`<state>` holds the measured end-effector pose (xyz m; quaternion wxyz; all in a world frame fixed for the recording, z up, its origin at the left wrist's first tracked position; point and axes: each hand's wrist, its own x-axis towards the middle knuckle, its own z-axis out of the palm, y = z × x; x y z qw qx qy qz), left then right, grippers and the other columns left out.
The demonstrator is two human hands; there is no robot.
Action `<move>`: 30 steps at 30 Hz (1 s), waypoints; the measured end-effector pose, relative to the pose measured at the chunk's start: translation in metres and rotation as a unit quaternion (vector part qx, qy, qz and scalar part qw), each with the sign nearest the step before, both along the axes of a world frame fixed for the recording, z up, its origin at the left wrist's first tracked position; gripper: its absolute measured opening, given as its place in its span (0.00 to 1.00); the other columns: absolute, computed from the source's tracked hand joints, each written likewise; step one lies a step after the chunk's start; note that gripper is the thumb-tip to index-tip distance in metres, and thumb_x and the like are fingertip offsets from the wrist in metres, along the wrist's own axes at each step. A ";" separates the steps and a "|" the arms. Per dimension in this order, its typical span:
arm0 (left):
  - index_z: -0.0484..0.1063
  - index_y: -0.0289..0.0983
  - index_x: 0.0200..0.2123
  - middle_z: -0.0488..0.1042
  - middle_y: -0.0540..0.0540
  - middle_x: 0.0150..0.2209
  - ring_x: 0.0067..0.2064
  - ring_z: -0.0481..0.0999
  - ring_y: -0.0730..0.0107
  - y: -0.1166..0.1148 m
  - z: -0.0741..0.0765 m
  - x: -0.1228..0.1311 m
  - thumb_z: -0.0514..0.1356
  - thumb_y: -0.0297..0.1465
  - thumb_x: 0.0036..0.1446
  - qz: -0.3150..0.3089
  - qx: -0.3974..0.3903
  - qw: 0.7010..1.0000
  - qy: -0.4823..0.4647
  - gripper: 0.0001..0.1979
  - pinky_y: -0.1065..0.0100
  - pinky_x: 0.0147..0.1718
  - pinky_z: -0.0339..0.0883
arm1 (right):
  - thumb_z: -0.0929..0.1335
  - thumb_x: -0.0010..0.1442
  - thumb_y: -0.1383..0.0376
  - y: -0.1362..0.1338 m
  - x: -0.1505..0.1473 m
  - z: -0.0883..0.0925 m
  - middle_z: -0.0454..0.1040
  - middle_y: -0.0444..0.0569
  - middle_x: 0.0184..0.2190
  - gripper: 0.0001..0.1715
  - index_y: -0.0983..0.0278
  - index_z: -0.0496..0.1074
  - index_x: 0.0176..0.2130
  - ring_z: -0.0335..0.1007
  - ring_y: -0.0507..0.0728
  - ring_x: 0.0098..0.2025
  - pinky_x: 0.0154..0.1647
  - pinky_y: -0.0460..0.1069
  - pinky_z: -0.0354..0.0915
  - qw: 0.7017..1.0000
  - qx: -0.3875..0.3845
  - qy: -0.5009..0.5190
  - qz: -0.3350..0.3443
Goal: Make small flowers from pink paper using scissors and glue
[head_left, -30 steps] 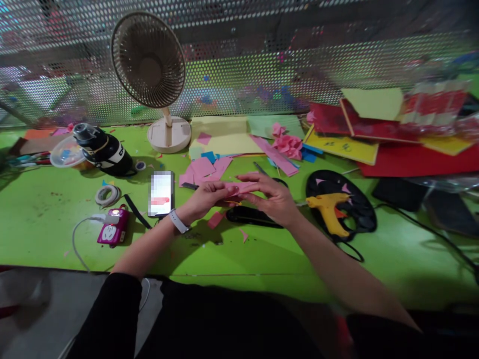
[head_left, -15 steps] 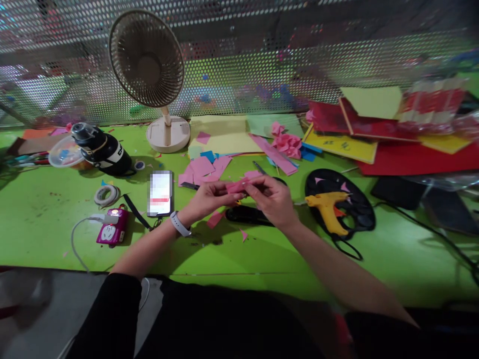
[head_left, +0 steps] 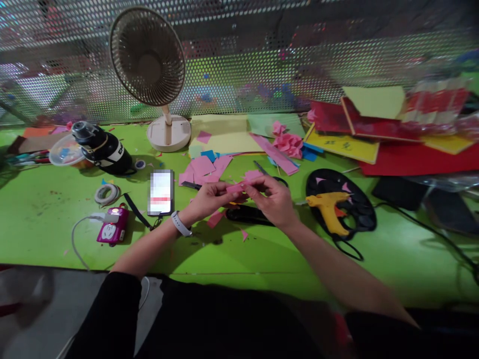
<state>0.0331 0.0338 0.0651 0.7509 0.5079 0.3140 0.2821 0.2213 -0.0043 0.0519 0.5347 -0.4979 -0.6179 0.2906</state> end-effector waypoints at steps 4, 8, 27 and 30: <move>0.78 0.31 0.41 0.82 0.40 0.39 0.42 0.83 0.65 0.000 0.000 0.000 0.71 0.40 0.51 0.003 0.006 1.000 0.004 0.20 0.63 0.44 0.76 | 0.72 0.61 0.56 0.000 0.000 0.000 0.78 0.44 0.29 0.11 0.61 0.74 0.34 0.75 0.53 0.30 0.33 0.49 0.74 1.000 0.002 -0.005 -0.005; 0.79 0.32 0.40 0.82 0.40 0.39 0.41 0.83 0.66 0.000 -0.001 0.000 0.71 0.40 0.51 0.006 0.010 1.000 0.002 0.18 0.64 0.44 0.76 | 0.72 0.61 0.57 0.000 0.000 0.000 0.78 0.44 0.29 0.10 0.60 0.75 0.34 0.75 0.53 0.30 0.33 0.49 0.74 1.000 0.011 -0.008 -0.003; 0.79 0.32 0.38 0.83 0.41 0.38 0.38 0.83 0.69 0.000 -0.002 0.000 0.71 0.41 0.50 0.021 0.012 1.000 0.013 0.19 0.64 0.43 0.77 | 0.71 0.62 0.54 0.001 -0.002 -0.001 0.77 0.45 0.29 0.13 0.61 0.73 0.33 0.73 0.53 0.29 0.31 0.49 0.71 1.000 0.017 -0.011 -0.002; 0.79 0.33 0.38 0.83 0.40 0.39 0.39 0.83 0.68 0.000 0.000 -0.001 0.70 0.41 0.51 0.025 0.013 0.999 0.026 0.18 0.65 0.42 0.77 | 0.70 0.62 0.53 0.001 -0.002 0.000 0.76 0.44 0.28 0.14 0.60 0.73 0.33 0.72 0.53 0.29 0.29 0.49 0.70 1.000 0.017 -0.013 0.004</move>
